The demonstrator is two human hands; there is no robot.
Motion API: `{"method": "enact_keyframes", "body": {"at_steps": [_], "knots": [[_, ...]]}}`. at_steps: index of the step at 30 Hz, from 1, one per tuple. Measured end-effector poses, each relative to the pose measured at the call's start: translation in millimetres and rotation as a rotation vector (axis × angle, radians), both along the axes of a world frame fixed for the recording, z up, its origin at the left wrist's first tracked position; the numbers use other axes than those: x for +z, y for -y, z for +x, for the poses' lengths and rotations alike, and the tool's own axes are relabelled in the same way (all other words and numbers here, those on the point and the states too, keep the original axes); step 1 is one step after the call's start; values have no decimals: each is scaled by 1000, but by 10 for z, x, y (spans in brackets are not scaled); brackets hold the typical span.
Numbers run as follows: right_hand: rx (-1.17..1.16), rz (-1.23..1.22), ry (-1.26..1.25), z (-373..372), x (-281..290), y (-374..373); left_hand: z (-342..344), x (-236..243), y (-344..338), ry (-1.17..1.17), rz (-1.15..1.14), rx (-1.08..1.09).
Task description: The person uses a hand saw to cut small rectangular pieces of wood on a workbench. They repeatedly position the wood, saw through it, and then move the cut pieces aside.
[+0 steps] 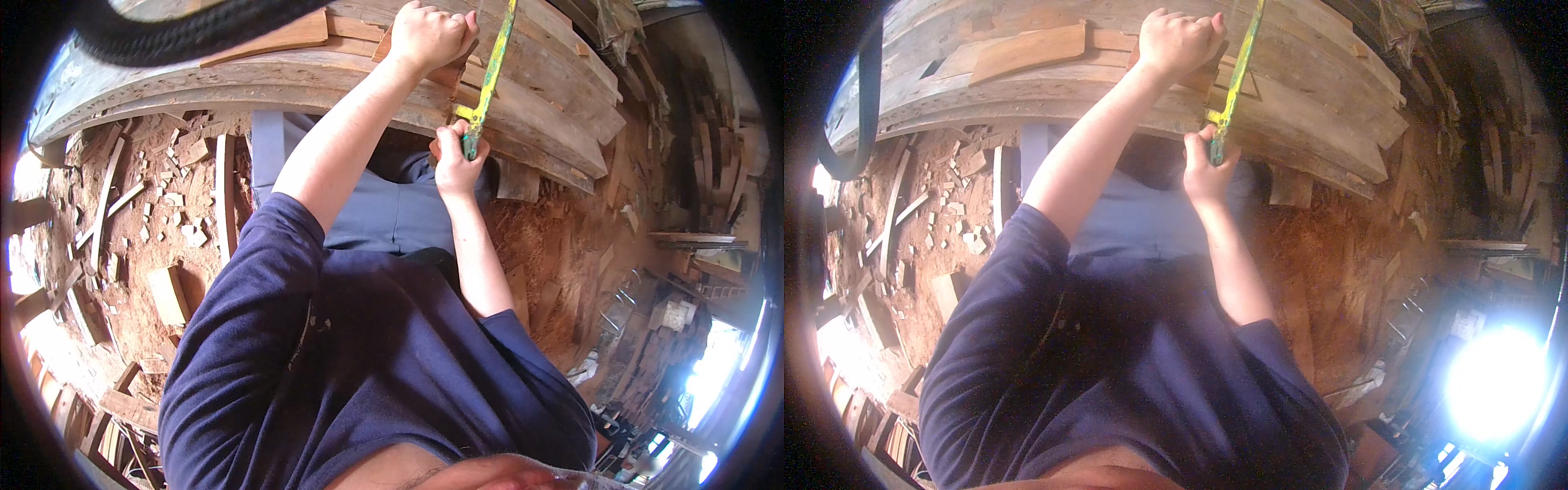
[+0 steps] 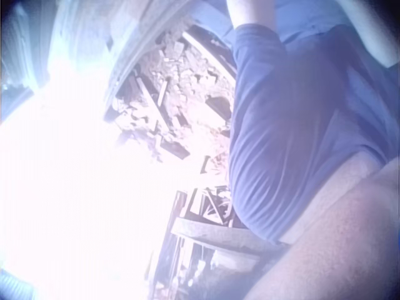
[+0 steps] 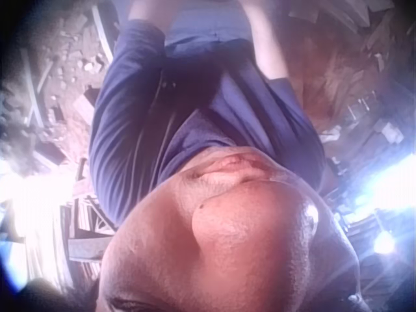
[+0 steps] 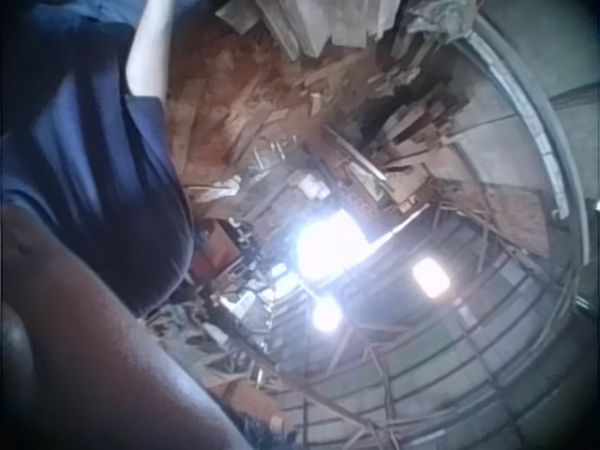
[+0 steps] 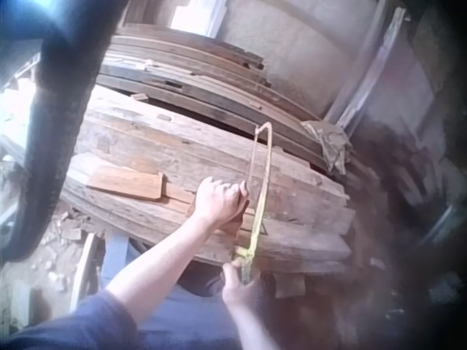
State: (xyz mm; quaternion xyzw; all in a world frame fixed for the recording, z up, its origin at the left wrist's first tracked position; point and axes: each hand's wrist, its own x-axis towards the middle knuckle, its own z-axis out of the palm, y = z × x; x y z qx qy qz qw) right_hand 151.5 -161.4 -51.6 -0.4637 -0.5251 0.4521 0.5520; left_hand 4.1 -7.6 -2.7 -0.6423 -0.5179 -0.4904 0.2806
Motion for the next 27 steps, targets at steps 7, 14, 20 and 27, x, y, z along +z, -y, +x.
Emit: {"method": "enact_keyframes", "body": {"at_steps": [7, 14, 20, 27], "knots": [[53, -453, -394, 171, 969, -21, 8, -32, 86, 47, 154, -16], [15, -365, -182, 64, 1057, -14, -5, -28, 143, 34, 181, -19], [-36, -222, -352, -58, 904, 19, -14, 30, 100, 89, 101, -62], [-12, -30, -469, 110, 1002, -67, -17, 98, 104, 126, 26, -122]]}}
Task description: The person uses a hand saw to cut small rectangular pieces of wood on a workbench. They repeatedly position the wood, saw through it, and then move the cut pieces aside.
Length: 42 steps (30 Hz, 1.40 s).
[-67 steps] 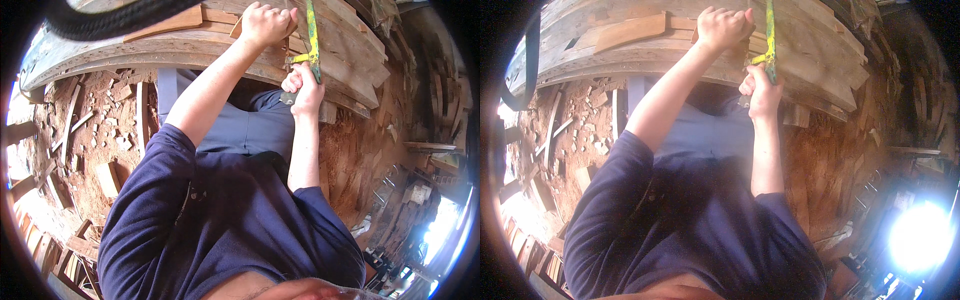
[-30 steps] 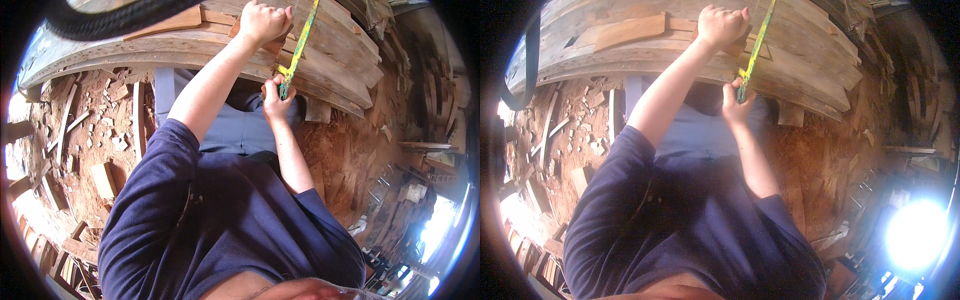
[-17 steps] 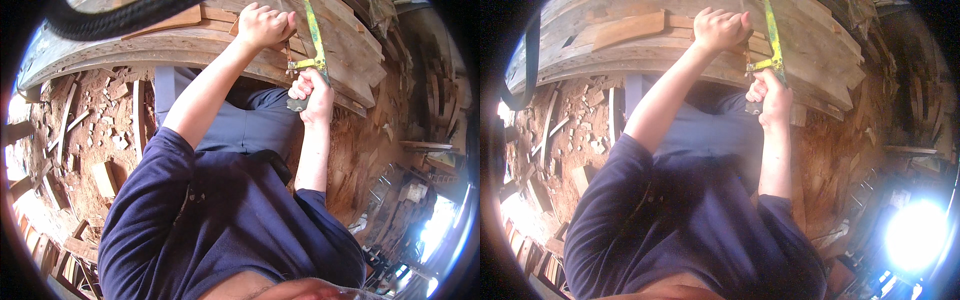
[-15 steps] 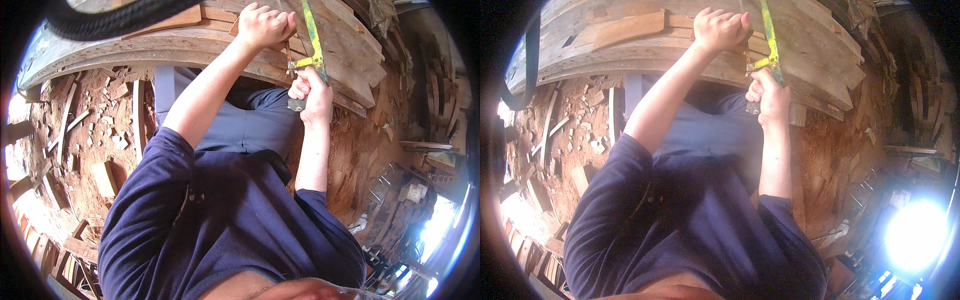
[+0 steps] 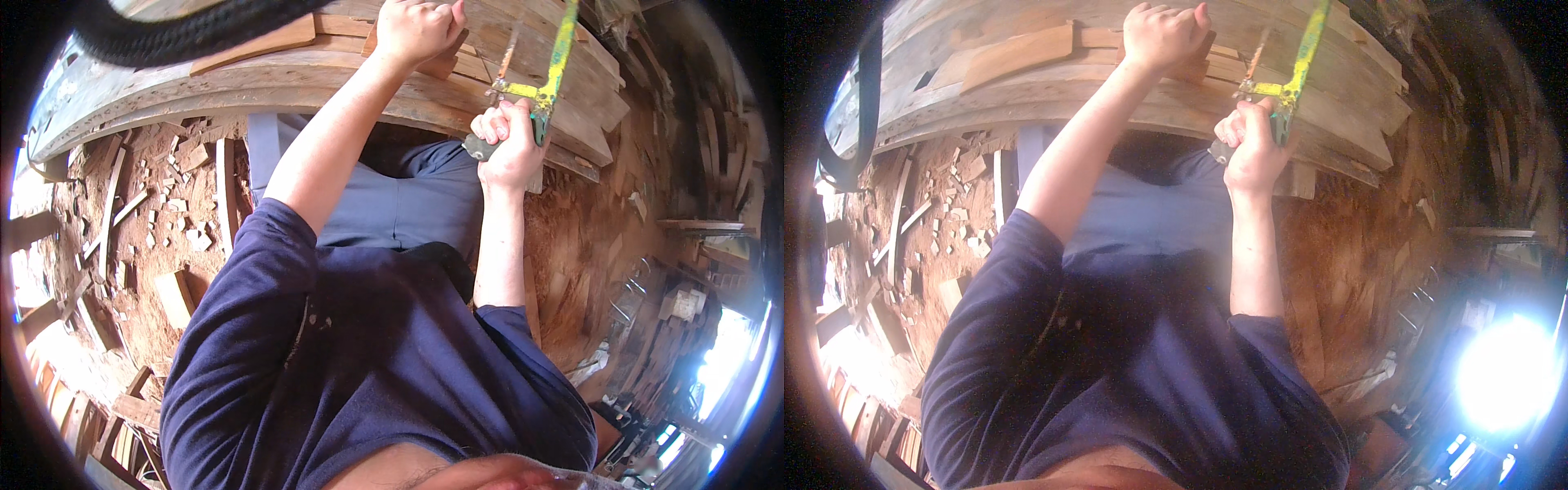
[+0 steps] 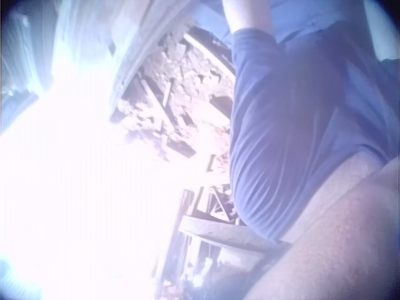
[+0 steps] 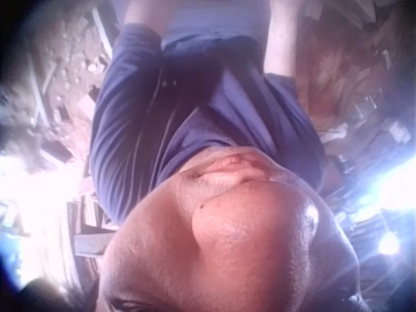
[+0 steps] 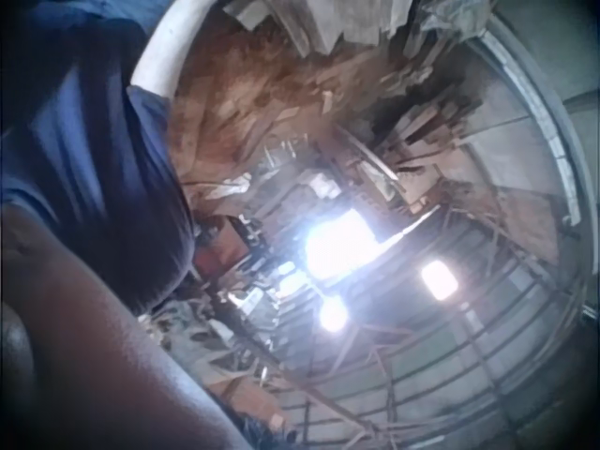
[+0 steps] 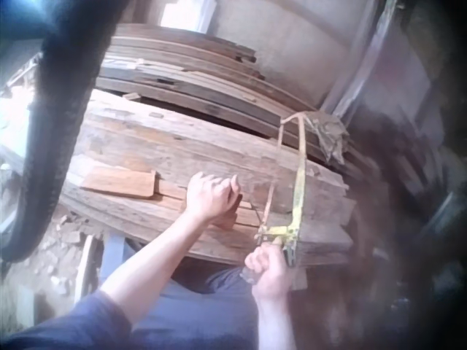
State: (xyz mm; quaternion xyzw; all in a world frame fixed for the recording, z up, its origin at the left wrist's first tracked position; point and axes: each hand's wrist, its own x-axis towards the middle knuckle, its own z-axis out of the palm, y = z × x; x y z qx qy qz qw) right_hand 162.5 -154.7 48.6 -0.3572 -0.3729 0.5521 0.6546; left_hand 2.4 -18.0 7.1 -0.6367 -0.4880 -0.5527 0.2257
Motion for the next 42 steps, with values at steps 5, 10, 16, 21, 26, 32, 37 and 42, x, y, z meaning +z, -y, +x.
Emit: {"method": "enact_keyframes", "body": {"at_steps": [5, 10, 16, 21, 26, 32, 37, 42], "knots": [[59, -176, 63, -124, -51, 42, -1, -1, -1, 9, 57, 7], [109, -124, 3, -204, -25, -30, -2, -12, 23, 5, 27, 6], [6, -193, 206, -360, -137, -90, 7, -27, -15, -5, 35, 9], [49, -223, 165, -316, -250, -84, 3, -49, -19, 1, 51, 2], [17, -248, 185, -283, -327, -84, -6, -39, -6, -1, 52, -12], [3, -194, 281, -340, -427, -40, 7, 0, -19, 34, 100, -24], [-4, -260, 390, -266, -256, -223, 20, -5, 1, 3, 10, 29], [58, -164, 217, -260, -249, -97, 23, 5, 7, -17, 19, 32]]}}
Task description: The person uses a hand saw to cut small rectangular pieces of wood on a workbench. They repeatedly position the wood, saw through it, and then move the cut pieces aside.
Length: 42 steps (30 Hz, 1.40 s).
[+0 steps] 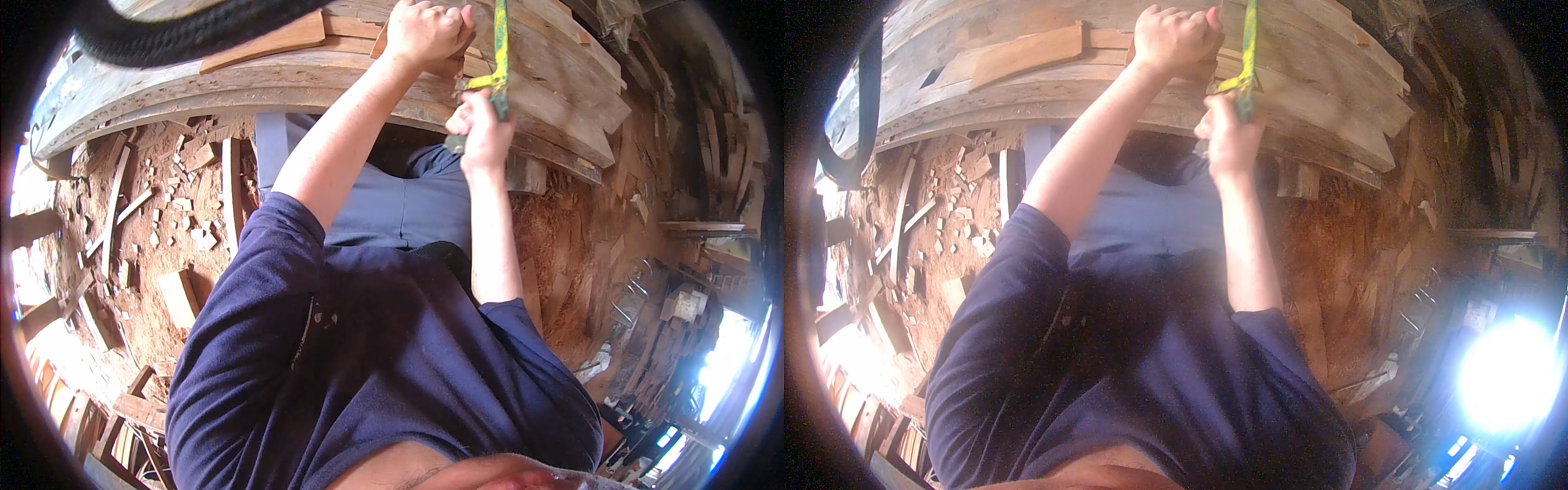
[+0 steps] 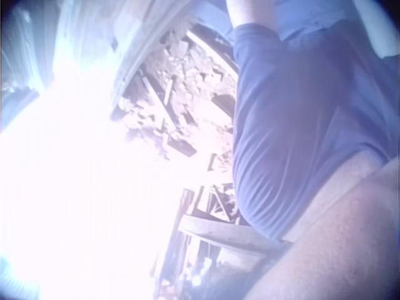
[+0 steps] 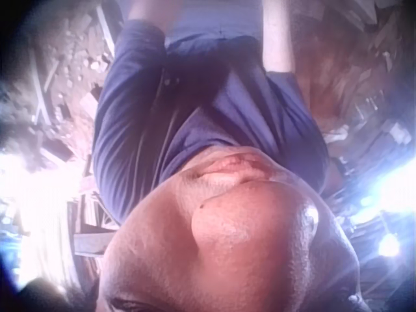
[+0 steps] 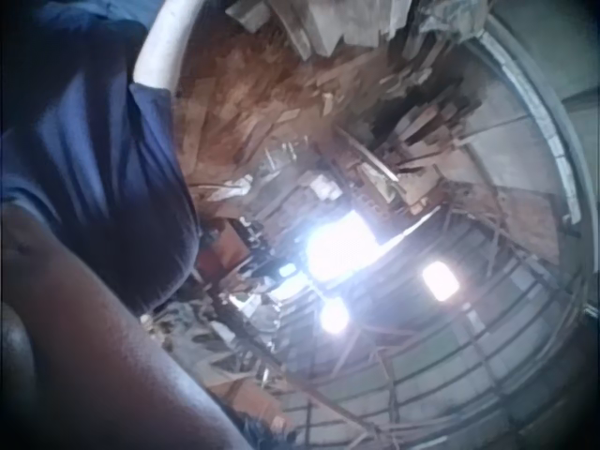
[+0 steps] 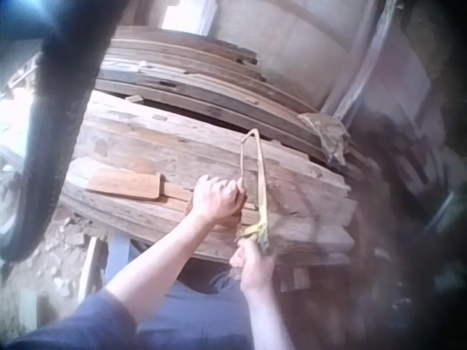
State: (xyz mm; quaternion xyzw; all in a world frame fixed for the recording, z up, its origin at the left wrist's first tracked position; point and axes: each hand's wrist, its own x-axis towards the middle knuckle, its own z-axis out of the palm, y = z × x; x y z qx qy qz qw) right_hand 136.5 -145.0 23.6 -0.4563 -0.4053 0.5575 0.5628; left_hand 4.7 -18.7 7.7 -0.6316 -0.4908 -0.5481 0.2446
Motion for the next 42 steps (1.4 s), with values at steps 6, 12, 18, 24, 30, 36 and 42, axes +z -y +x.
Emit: {"method": "enact_keyframes", "body": {"at_steps": [6, 12, 18, 24, 30, 36, 42], "knots": [[-90, 6, 170, -57, -33, 7, -13, -7, 30, -26, -55, -18], [-48, -74, 230, -23, -85, 110, 2, -8, -82, 22, -99, -27], [28, 68, 189, 160, -327, 412, 13, -30, -109, -32, -56, 80], [68, 49, -19, 182, -157, 383, 37, 9, -59, -27, -26, 82], [47, 16, 39, 195, -93, 435, 12, 80, -62, -20, -10, -5], [25, -7, -54, 91, -51, 120, 37, 64, 53, -5, 3, 2], [41, 122, 400, 93, -211, 842, 30, 101, -86, -79, -103, 103]]}}
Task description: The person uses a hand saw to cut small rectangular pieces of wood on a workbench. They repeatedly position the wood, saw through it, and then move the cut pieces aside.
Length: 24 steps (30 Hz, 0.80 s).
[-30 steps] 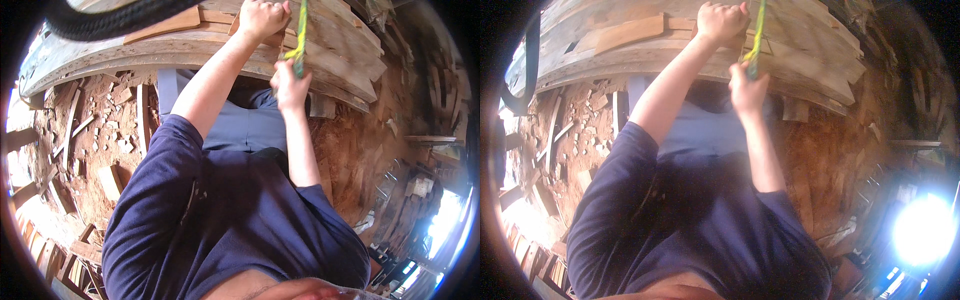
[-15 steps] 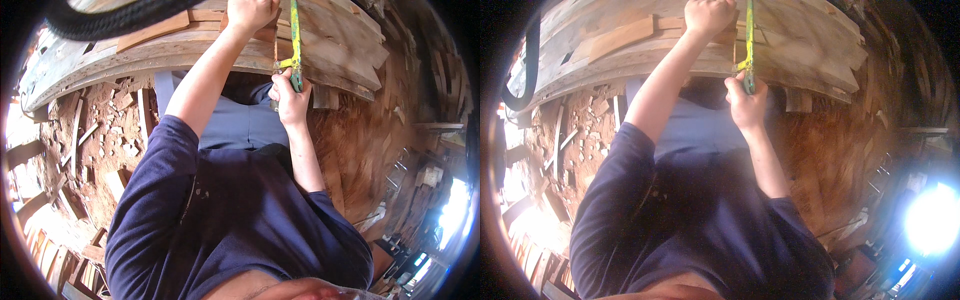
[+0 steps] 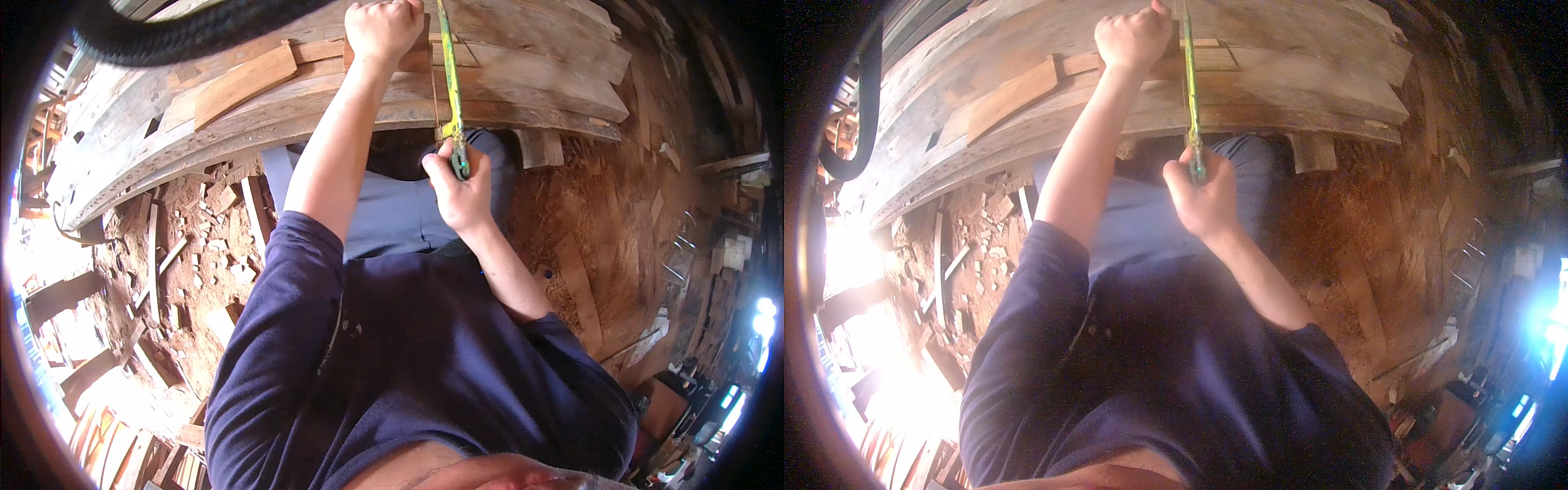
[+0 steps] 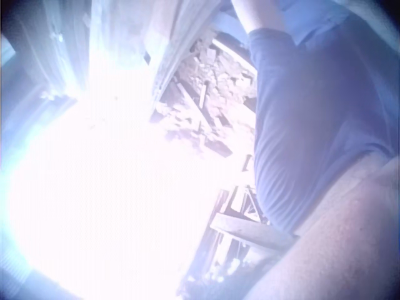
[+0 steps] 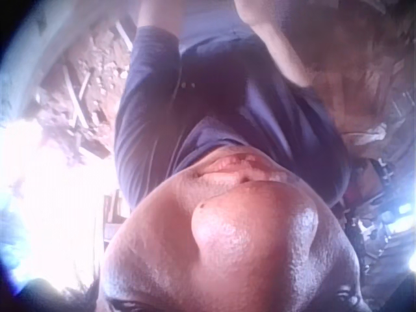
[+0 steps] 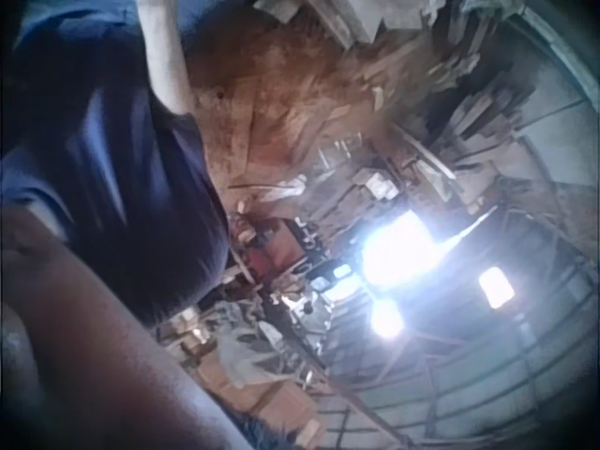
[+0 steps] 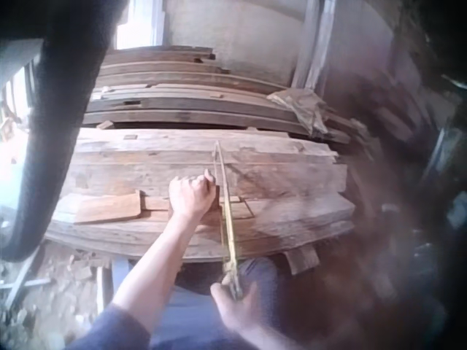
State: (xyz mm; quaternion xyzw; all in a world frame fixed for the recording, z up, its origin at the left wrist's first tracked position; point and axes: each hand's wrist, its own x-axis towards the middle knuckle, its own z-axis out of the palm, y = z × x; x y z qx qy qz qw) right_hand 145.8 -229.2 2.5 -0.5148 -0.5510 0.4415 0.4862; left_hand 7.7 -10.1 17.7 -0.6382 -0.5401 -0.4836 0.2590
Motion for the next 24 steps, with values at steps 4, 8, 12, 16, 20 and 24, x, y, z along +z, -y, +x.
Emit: {"method": "enact_keyframes", "body": {"at_steps": [4, 8, 12, 16, 20, 24], "knots": [[-7, -82, -194, 198, -15, -402, 22, -74, 60, 17, 90, -53], [28, -62, -229, 49, -27, -737, -10, -131, -12, -126, 68, 62], [-6, 50, 7, -51, -71, -219, -33, -194, -244, -163, 10, 136], [-25, -29, -220, 68, -40, -379, -29, -316, -264, -139, 101, 136], [22, 64, -204, 1, -68, -794, -65, -312, -260, -159, 87, 108], [0, 51, 27, -16, -135, -293, -57, -210, -293, -168, -14, 79]]}}
